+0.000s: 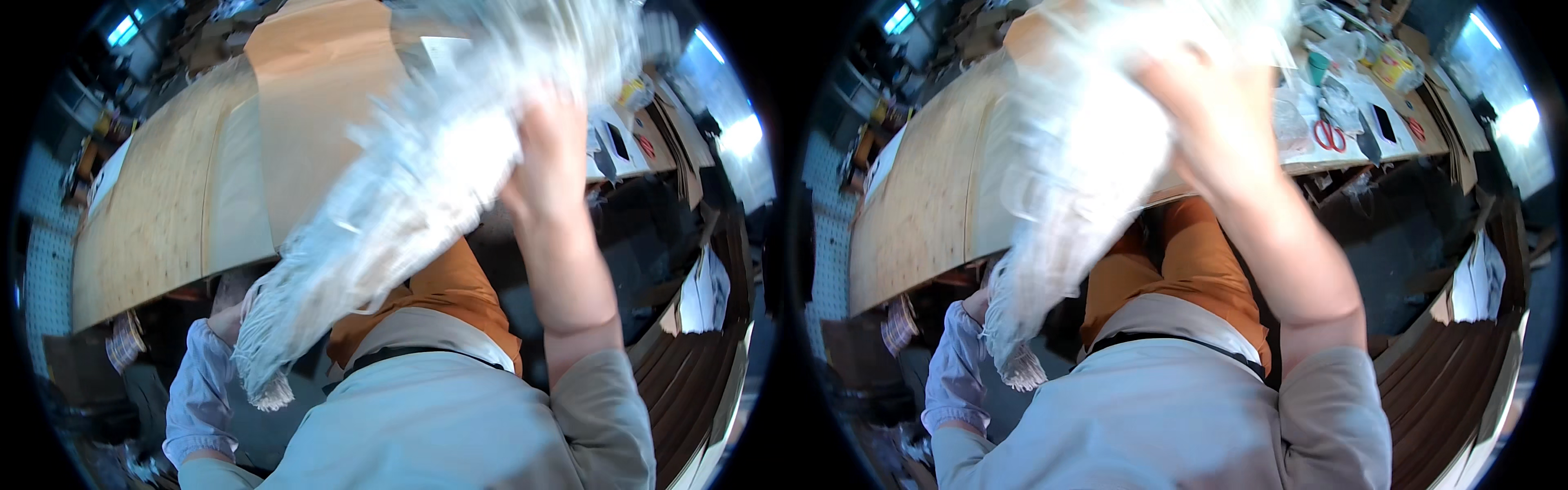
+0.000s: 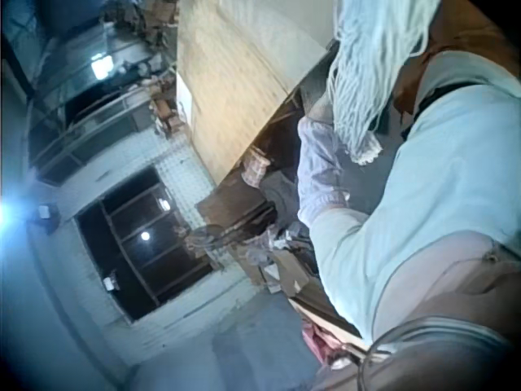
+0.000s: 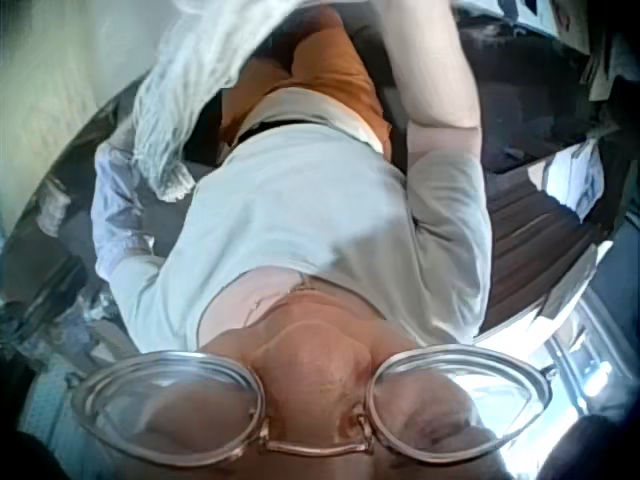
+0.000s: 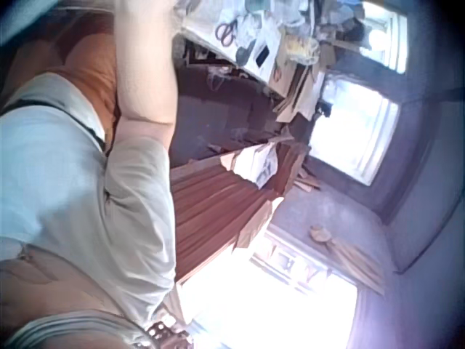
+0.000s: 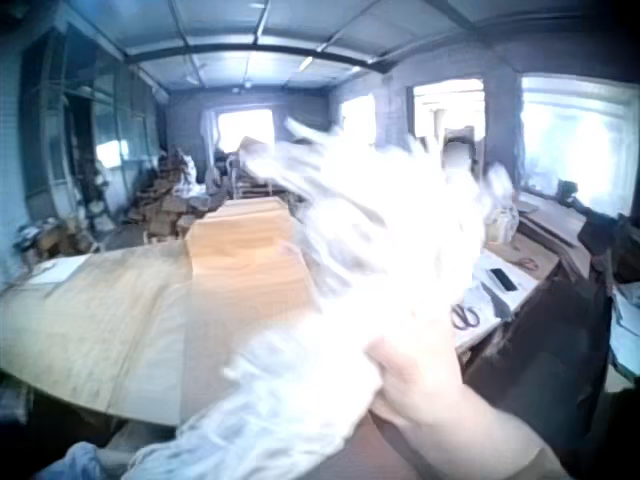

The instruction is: The person applies glue to the edges of a large cardboard sheet using a brush, then presses a white string along the glued edge to secure it. The process is repeated multiple times across different sections of the cardboard.

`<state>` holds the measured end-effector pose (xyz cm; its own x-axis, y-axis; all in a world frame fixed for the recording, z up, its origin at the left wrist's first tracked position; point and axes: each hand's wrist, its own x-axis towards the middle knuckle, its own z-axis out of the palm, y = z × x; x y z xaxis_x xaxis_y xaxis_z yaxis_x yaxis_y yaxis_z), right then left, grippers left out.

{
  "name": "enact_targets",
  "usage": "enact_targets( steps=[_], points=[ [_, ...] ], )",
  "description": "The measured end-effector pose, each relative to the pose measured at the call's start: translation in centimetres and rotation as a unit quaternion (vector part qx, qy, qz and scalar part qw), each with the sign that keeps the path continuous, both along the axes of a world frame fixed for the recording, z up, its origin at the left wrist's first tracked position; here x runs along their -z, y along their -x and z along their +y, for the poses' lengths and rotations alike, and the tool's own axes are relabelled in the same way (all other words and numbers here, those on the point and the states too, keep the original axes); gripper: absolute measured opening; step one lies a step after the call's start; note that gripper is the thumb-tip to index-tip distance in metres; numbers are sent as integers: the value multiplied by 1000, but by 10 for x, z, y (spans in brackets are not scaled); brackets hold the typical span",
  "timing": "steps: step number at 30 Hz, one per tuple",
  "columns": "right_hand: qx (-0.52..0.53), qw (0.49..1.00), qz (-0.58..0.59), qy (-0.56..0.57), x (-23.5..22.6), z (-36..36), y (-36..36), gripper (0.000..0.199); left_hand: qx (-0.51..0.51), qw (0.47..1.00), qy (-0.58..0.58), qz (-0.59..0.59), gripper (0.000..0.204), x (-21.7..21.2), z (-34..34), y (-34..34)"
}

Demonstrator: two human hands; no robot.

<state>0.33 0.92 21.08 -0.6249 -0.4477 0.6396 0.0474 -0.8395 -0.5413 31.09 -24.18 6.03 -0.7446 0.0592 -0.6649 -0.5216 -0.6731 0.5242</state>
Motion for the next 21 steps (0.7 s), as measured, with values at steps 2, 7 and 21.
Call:
enact_targets(
  steps=[2, 7, 21],
  points=[
    [109, 982, -36, -148, 63, 43, 3, 48, 19, 998, -13, -53, 67, 23, -11, 1],
    [256, 874, -358, -206, 216, 105, 12, 50, 251, 958, 132, -47, 54, 125, -31, 47],
    [243, 581, -216, -746, 327, 185, 87, 61, 198, 714, 666, -80, 47, 164, 24, 90]
  ],
)
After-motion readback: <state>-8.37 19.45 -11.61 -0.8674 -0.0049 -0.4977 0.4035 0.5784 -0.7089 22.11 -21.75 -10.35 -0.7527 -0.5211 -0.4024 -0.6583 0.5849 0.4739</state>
